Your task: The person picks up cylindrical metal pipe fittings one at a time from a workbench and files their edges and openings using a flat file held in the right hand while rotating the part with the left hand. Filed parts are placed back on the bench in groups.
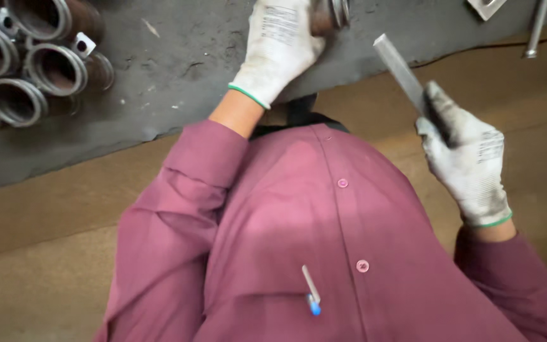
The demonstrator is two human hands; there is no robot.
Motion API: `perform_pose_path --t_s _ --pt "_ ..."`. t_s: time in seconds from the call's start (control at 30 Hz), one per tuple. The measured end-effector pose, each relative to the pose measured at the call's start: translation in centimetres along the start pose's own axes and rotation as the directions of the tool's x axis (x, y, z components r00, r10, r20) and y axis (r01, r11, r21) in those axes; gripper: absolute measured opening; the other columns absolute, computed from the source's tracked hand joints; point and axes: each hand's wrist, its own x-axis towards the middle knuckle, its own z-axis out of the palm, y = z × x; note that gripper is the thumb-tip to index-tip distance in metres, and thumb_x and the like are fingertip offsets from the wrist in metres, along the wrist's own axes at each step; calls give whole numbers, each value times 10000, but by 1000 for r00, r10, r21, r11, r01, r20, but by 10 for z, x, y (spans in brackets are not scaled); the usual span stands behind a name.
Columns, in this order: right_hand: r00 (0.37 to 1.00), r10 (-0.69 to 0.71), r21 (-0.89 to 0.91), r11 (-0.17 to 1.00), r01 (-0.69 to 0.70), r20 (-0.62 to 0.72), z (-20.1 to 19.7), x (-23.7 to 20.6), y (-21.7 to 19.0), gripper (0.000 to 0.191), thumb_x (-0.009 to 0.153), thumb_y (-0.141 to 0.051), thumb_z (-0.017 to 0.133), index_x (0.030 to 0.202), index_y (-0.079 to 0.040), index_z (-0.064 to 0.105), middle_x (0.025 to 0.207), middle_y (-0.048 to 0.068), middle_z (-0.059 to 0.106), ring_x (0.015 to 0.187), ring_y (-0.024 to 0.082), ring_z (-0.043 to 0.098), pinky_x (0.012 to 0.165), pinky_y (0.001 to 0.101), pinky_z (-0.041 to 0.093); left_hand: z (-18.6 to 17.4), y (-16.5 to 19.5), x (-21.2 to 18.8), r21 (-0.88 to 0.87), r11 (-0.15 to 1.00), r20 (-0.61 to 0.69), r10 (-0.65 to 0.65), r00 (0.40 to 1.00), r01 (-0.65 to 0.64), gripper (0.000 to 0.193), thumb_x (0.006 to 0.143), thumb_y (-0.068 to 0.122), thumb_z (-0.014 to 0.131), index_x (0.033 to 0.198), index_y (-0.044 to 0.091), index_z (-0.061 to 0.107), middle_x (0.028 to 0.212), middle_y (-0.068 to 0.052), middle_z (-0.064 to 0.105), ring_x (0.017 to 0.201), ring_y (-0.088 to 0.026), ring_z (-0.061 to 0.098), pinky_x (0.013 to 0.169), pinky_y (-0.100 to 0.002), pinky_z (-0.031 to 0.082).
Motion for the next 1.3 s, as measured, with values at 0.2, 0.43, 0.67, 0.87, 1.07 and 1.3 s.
perform_pose_path --t_s 0.2,0.43,0.67,0.87,1.07,1.3 --pt "976 210 378 910 -172 -61 20 -3 22 471 1018 -70 696 1471 25 611 1124 184 710 865 83 575 784 250 516 -40 8 -36 -945 69 320 -23 947 321 481 1039 472 613 1271 51 625 951 -156 746 800 -263 732 717 -383 597" --pt "970 -241 257 936 243 -40 22 -4 28 495 947 -59 791 1414 -5 635 1002 130 700 796 125 650 735 266 538 -60 35 -64 -799 -251 564 3 826 546 755 1008 691 416 1628 263 355 920 -138 711 716 -225 679 596 -340 538" --pt "833 -543 40 840 542 106 10 26 25 612 841 -72 762 1431 -126 614 950 108 679 711 286 653 636 391 516 -68 46 -72 -843 -173 519 -17 855 509 772 1022 683 425 1632 214 367 908 -124 703 682 -213 660 578 -321 528" --pt "767 -606 -42 778 626 209 7 61 -31 677 819 -148 751 1477 -223 613 866 81 600 649 293 590 582 434 478 -52 61 -73 -892 2 449 -119 885 453 752 1044 570 435 1616 89 346 1256 -59 648 957 -196 692 722 -379 604" --pt "779 -590 -20 794 607 213 -6 53 -16 698 766 -135 706 1445 -264 605 888 23 619 676 248 602 607 401 484 -71 54 -89 -840 -322 457 15 889 437 761 1046 595 489 1615 118 327 1081 -78 629 789 -187 691 571 -316 544" --pt "684 -720 -63 682 729 114 4 61 -24 691 711 -89 747 1389 -183 651 797 71 572 603 270 559 554 416 451 -75 66 -82 -909 -147 381 91 920 391 887 965 669 566 1598 93 334 1143 -71 645 769 -143 652 568 -290 542"
